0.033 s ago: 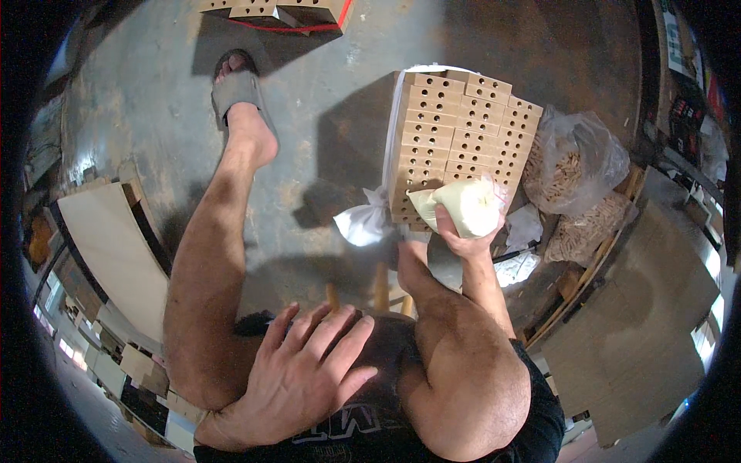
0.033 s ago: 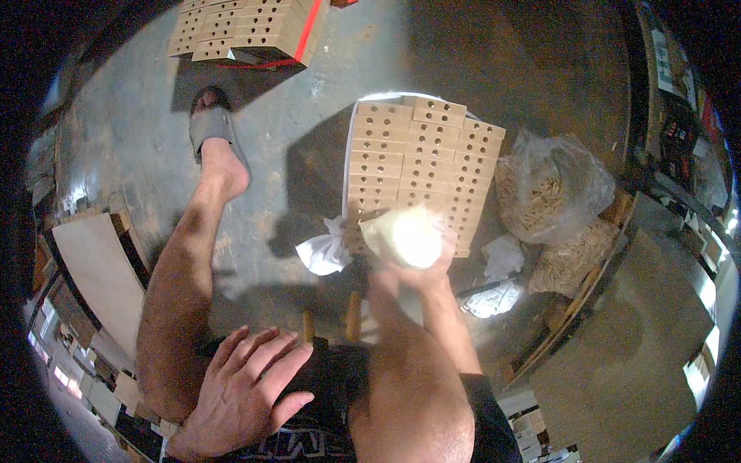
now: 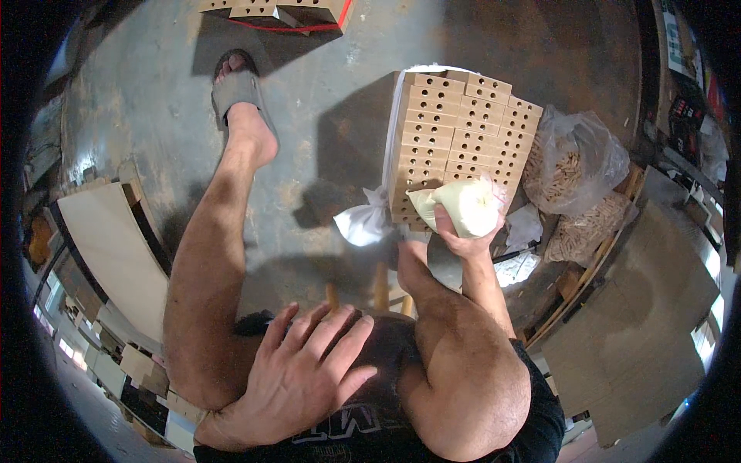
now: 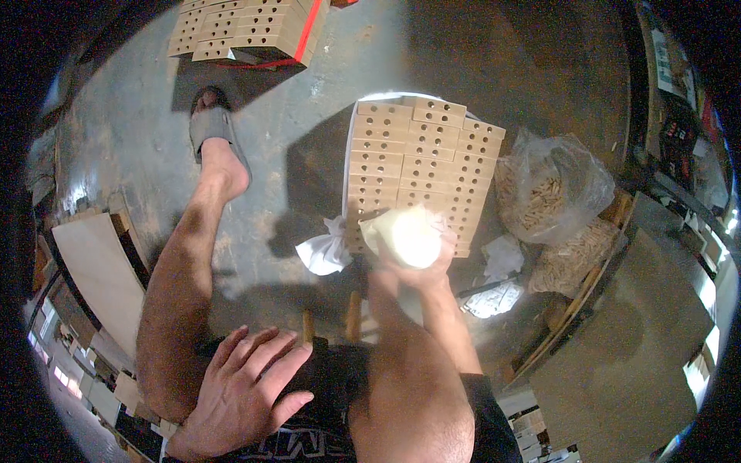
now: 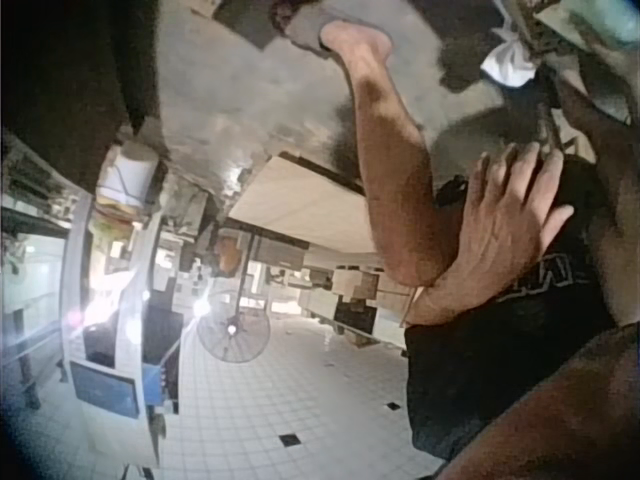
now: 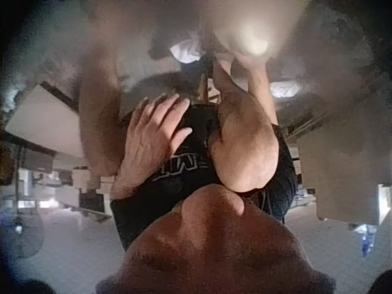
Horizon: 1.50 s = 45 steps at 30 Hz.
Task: The person takes wooden pegs from a plastic bag and then applies a substance from a cloth bag onto a wooden board with holes.
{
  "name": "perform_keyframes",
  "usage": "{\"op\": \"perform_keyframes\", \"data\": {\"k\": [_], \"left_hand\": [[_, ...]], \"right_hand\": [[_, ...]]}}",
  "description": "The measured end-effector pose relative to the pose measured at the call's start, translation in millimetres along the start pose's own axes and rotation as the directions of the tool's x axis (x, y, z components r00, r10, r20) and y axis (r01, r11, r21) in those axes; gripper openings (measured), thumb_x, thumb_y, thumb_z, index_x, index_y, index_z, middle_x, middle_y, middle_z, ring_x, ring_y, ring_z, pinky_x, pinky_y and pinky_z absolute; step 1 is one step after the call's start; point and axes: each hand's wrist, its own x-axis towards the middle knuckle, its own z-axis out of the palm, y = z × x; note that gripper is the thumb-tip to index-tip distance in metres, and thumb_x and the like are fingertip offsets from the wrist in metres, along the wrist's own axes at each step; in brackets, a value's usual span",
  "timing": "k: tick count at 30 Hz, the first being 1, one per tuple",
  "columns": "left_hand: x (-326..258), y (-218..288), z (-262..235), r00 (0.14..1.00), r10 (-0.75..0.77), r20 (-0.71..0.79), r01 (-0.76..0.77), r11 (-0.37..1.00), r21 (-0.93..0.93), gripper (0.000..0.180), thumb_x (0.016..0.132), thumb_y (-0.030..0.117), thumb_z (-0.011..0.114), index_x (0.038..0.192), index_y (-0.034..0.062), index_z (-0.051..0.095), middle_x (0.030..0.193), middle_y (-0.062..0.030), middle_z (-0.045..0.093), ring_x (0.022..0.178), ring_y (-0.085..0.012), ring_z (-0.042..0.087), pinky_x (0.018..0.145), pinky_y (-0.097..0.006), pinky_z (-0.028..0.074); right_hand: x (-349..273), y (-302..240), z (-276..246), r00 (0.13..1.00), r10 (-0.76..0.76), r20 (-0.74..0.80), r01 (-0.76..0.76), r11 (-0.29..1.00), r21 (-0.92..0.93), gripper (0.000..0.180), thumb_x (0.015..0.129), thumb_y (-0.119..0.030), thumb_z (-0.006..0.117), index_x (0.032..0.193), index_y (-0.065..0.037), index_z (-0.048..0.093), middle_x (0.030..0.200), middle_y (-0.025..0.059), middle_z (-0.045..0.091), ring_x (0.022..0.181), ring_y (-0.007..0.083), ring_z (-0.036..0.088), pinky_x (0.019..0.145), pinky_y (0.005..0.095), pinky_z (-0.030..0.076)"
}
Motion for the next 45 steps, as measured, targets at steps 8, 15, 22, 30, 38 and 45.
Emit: {"op": "perform_keyframes", "data": {"k": [8, 15, 22, 30, 38, 45], "left_hand": [[-2.6, -1.0, 0.0, 1.0, -0.01, -0.006, 0.01, 1.0, 0.009, 0.054, 0.086, 0.044, 0.072, 0.129, 0.0127, 0.061, 0.13, -0.0078, 0.054, 0.124, -0.026, 0.051, 0.107, -0.051, 0.042], [-2.9, -2.8, 2.0, 1.0, 0.007, 0.019, -0.007, 1.0, 0.01, 0.056, 0.087, 0.046, 0.07, 0.13, 0.0121, 0.06, 0.131, -0.0081, 0.053, 0.125, -0.0262, 0.05, 0.108, -0.052, 0.041], [-0.3, -2.2, 0.9, 1.0, 0.01, 0.026, -0.01, 1.0, 0.01, 0.056, 0.088, 0.046, 0.07, 0.131, 0.013, 0.059, 0.133, -0.0082, 0.051, 0.126, -0.0262, 0.049, 0.109, -0.052, 0.04], [-3.9, -1.0, 1.0, 1.0, -0.005, 0.003, 0.005, 1.0, 0.008, 0.056, 0.087, 0.045, 0.072, 0.131, 0.0131, 0.06, 0.132, -0.0088, 0.053, 0.125, -0.0265, 0.05, 0.109, -0.051, 0.04], [-9.9, -13.2, 11.5, 0.947, 0.11, -0.303, -0.099, 0.994, 0.051, 0.05, 0.086, 0.032, 0.07, 0.126, 0.0031, 0.061, 0.121, -0.015, 0.063, 0.112, -0.0318, 0.06, 0.099, -0.047, 0.043], [-39.3, -7.0, 16.2, 0.934, 0.051, -0.355, -0.028, 0.997, 0.069, 0.041, 0.094, 0.029, 0.063, 0.127, 0.0072, 0.058, 0.119, -0.0133, 0.063, 0.111, -0.0336, 0.059, 0.098, -0.045, 0.044]], "right_hand": [[6.0, -7.9, -1.6, 0.996, -0.001, 0.092, 0.007, 0.998, -0.062, 0.038, 0.072, -0.015, 0.086, 0.102, 0.001, 0.069, 0.091, 0.0067, 0.072, 0.073, 0.0193, 0.068, 0.068, 0.034, 0.056], [-67.8, -13.4, -37.1, 0.974, 0.225, 0.009, -0.223, 0.961, 0.163, 0.069, 0.068, -0.03, 0.087, 0.121, 0.003, 0.058, 0.114, 0.0146, 0.067, 0.106, 0.0255, 0.065, 0.094, 0.0412, 0.052], [-57.7, 55.4, -32.7, 0.978, 0.204, -0.047, -0.2, 0.977, 0.078, 0.088, 0.059, -0.033, 0.093, 0.129, 0.002, 0.052, 0.121, 0.0192, 0.062, 0.112, 0.03, 0.062, 0.1, 0.0441, 0.048], [-1.3, 10.5, -10.6, 0.977, -0.209, 0.038, 0.213, 0.965, -0.155, 0.071, 0.068, -0.013, 0.088, 0.126, -0.001, 0.047, 0.106, 0.0151, 0.065, 0.096, 0.0272, 0.065, 0.086, 0.0385, 0.052], [0.7, -21.7, -47.6, 0.911, 0.371, -0.18, -0.29, 0.886, 0.361, 0.046, 0.084, -0.025, 0.073, 0.121, -0.004, 0.055, 0.101, 0.0078, 0.065, 0.084, 0.0193, 0.067, 0.075, 0.0353, 0.057], [27.3, -138.9, -135.0, 0.936, 0.351, -0.031, 0.041, -0.021, 0.999, 0.048, 0.098, -0.033, 0.05, 0.138, -0.006, 0.05, 0.102, 0.0025, 0.067, 0.049, 0.0063, 0.048, 0.045, 0.0237, 0.039]]}}
